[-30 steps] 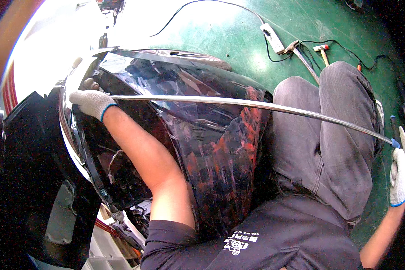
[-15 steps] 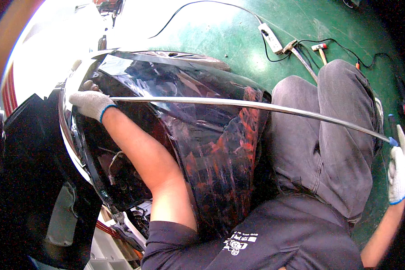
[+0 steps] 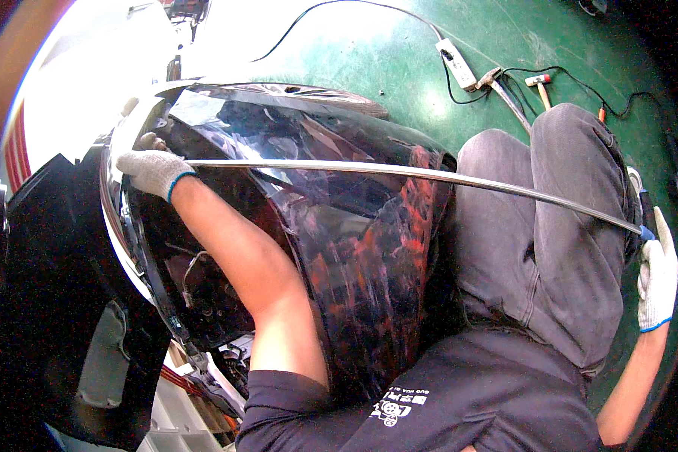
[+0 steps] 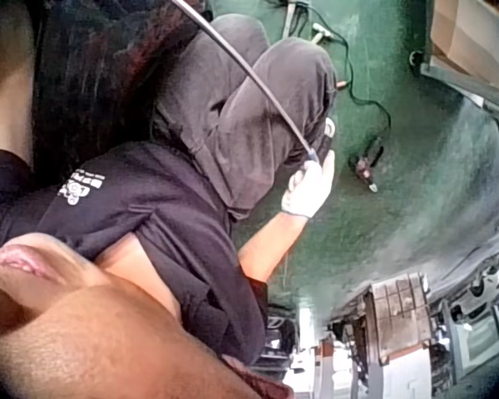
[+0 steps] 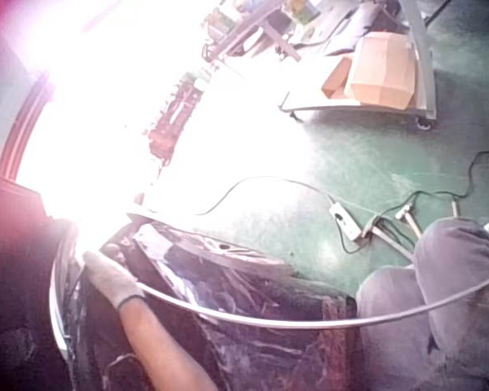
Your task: The person is repairing a damaged black car bumper. They use a heat gun to warm the plastic, a long metal rod to push out dents from the inside, and a wooden block to smooth the surface. The person also uses a white paper template to check the alignment of the repaired area.
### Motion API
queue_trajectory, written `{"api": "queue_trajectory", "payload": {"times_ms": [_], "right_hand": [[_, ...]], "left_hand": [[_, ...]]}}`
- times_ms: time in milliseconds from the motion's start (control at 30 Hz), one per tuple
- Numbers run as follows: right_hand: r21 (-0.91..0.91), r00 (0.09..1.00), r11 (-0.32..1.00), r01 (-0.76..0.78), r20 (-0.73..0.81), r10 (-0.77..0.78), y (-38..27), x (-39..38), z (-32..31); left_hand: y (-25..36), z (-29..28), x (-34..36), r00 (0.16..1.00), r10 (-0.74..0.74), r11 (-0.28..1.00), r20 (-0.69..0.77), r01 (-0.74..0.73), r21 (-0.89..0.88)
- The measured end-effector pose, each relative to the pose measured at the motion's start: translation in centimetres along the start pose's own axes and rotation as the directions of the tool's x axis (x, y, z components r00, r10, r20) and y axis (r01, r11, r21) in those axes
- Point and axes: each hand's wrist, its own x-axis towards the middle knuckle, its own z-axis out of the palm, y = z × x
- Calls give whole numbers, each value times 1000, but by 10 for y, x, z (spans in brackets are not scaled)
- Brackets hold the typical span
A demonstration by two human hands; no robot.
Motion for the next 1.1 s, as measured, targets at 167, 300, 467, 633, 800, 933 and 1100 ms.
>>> {"api": "queue_trajectory", "payload": {"times_ms": [167,300,467,633,800,933,1100], "right_hand": [[-9,1000,1000,5,-28,-5,-1,-1,9],[-25,999,999,-24,-29,23,-4,-4,14],[-34,1000,999,-30,-3,30,-13,3,1],[-235,1000,972,-2,-9,0,-57,-19,-17],[-263,999,964,-27,16,32,-56,-29,-30],[-202,996,977,-64,42,74,-56,-22,-19],[-278,985,950,-141,60,164,-66,-15,-16]], "left_hand": [[-1,2,0,1000,2,1000,-4,-2,6],[-1,3,-2,1000,0,1000,-5,0,-2],[1,4,-8,999,-22,999,-26,21,-40],[13,-18,-24,982,-30,996,189,46,-83],[1,-35,-21,947,124,990,296,-140,31],[3,-34,-20,923,199,980,330,-194,-47],[15,-31,-16,955,48,973,293,-111,203]]}}
